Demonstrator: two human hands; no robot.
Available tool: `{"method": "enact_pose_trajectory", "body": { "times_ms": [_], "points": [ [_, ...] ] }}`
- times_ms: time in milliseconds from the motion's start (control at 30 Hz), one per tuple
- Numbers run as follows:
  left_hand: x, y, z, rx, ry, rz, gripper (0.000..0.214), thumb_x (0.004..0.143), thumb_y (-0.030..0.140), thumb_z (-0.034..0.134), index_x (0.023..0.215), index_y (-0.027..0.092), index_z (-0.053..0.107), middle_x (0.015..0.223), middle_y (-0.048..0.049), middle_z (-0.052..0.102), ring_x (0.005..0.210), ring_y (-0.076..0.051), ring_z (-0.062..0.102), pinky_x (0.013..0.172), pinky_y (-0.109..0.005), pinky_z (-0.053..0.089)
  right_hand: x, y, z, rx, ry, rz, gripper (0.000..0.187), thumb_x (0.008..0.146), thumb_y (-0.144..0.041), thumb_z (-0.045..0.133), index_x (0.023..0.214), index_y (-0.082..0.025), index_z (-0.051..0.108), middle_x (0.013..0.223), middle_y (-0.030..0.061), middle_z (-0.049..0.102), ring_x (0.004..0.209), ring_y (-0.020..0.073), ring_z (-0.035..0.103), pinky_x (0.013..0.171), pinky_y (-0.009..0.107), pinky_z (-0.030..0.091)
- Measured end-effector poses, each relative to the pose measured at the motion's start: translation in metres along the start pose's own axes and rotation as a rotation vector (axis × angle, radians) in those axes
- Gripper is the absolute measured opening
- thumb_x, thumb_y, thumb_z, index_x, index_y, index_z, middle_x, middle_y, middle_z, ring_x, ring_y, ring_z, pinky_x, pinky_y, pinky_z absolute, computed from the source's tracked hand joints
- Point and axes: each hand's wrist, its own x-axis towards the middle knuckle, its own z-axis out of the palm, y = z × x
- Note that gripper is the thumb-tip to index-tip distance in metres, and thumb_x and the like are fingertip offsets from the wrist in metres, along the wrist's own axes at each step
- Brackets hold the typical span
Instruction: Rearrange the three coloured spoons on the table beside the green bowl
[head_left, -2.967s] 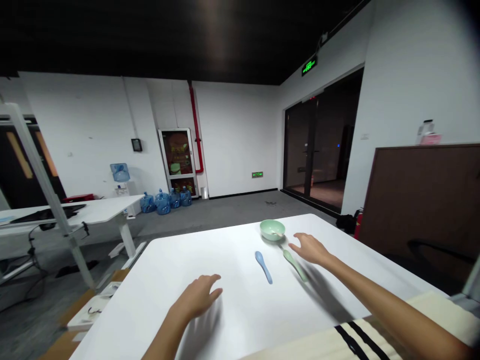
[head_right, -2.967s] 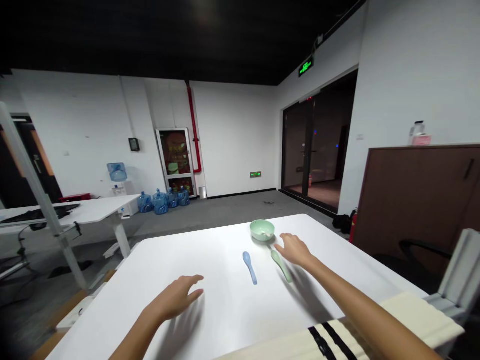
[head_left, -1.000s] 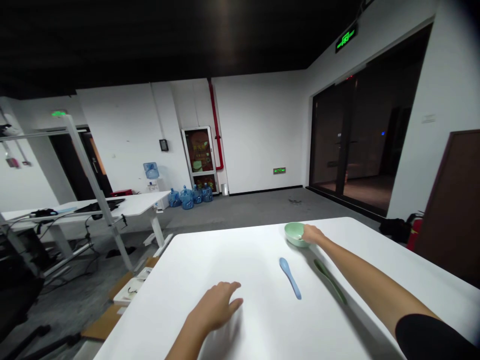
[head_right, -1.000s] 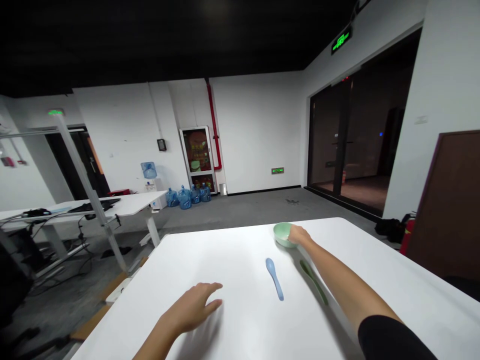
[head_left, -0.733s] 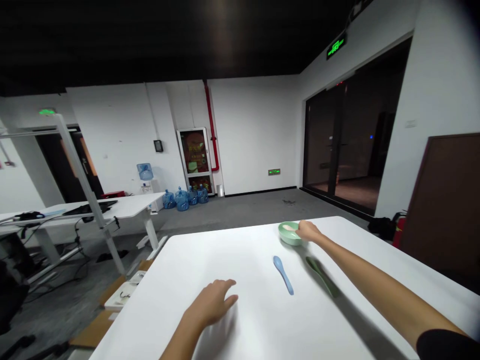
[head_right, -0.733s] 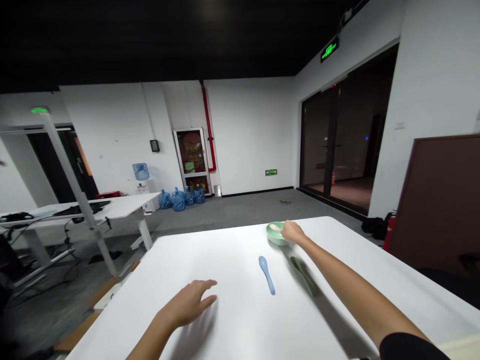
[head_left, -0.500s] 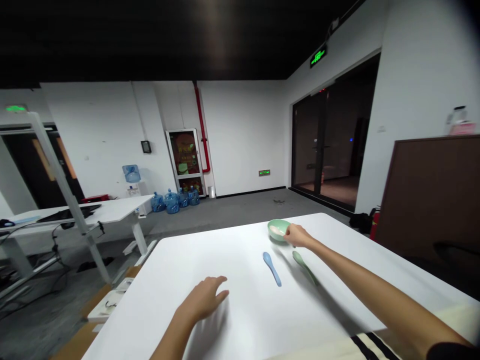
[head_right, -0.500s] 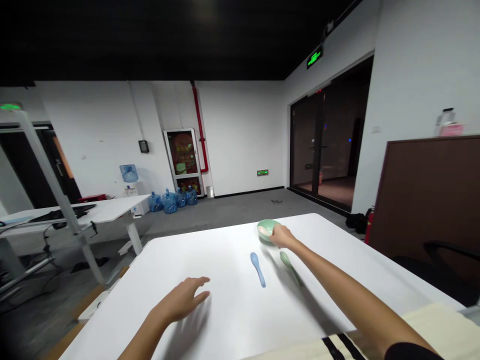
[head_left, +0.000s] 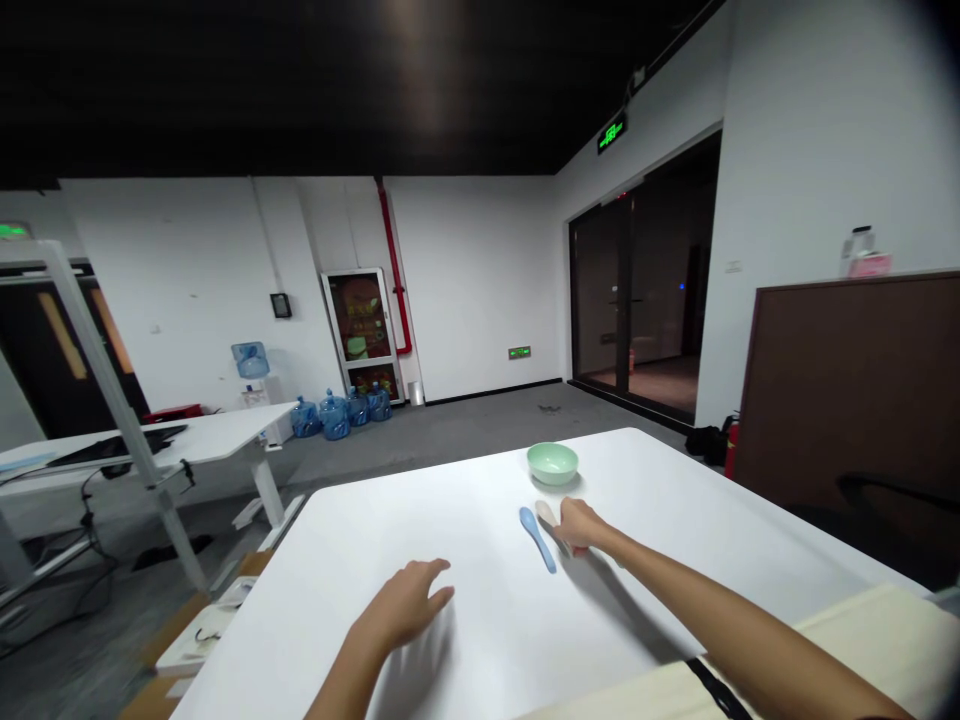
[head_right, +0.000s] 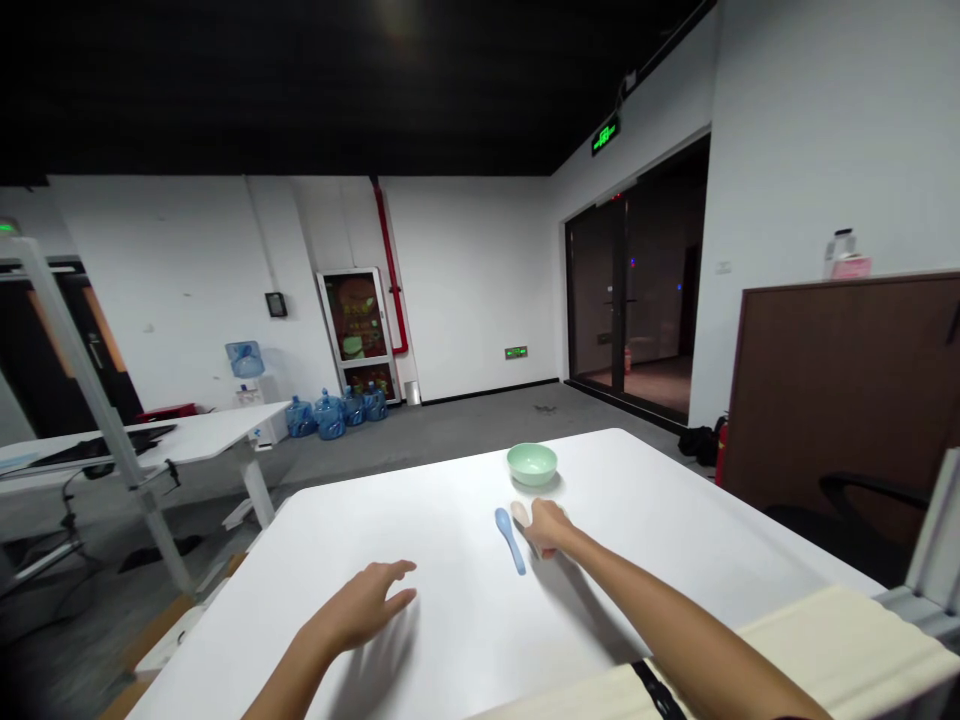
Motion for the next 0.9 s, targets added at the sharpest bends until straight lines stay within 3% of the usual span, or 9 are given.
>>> {"method": "enact_pose_trajectory", "body": {
  "times_ms": [467, 700, 900],
  "points": [
    [0.001, 0.002, -0.001, 0.012, 0.001, 0.014, 0.055, 0.089, 0.057, 0.038, 0.135, 0.030, 0.050, 0.132, -0.0077, 0.059, 0.120, -0.026, 0.053, 0.100, -0.039, 0.041, -0.006, 0.000, 0.010, 0.003, -0.073, 0.044, 0.018, 0.074, -0.015, 0.064, 0.088, -0.004, 0.062, 0.062, 0.0120, 0.068, 0.048, 0.0209, 0.066, 0.042, 0.023, 0.049],
    [0.002, -0.001, 0.000, 0.006, -0.003, 0.023, 0.056, 0.089, 0.058, 0.039, 0.135, 0.029, 0.050, 0.132, -0.0080, 0.058, 0.121, -0.027, 0.053, 0.100, -0.040, 0.041, -0.015, -0.006, 0.004, -0.102, -0.001, -0.012, 0.014, 0.077, -0.023, 0.062, 0.082, -0.010, 0.061, 0.069, 0.0141, 0.069, 0.045, 0.0205, 0.063, 0.041, 0.026, 0.045],
    [0.000, 0.004, -0.002, 0.008, 0.003, 0.018, 0.055, 0.089, 0.057, 0.039, 0.135, 0.029, 0.049, 0.132, -0.0087, 0.059, 0.120, -0.026, 0.054, 0.100, -0.040, 0.041, -0.026, -0.023, -0.004, -0.269, 0.136, -0.172, 0.020, 0.082, -0.029, 0.057, 0.069, -0.014, 0.062, 0.080, 0.0135, 0.069, 0.076, 0.0235, 0.068, 0.058, 0.024, 0.041]
  ]
}}
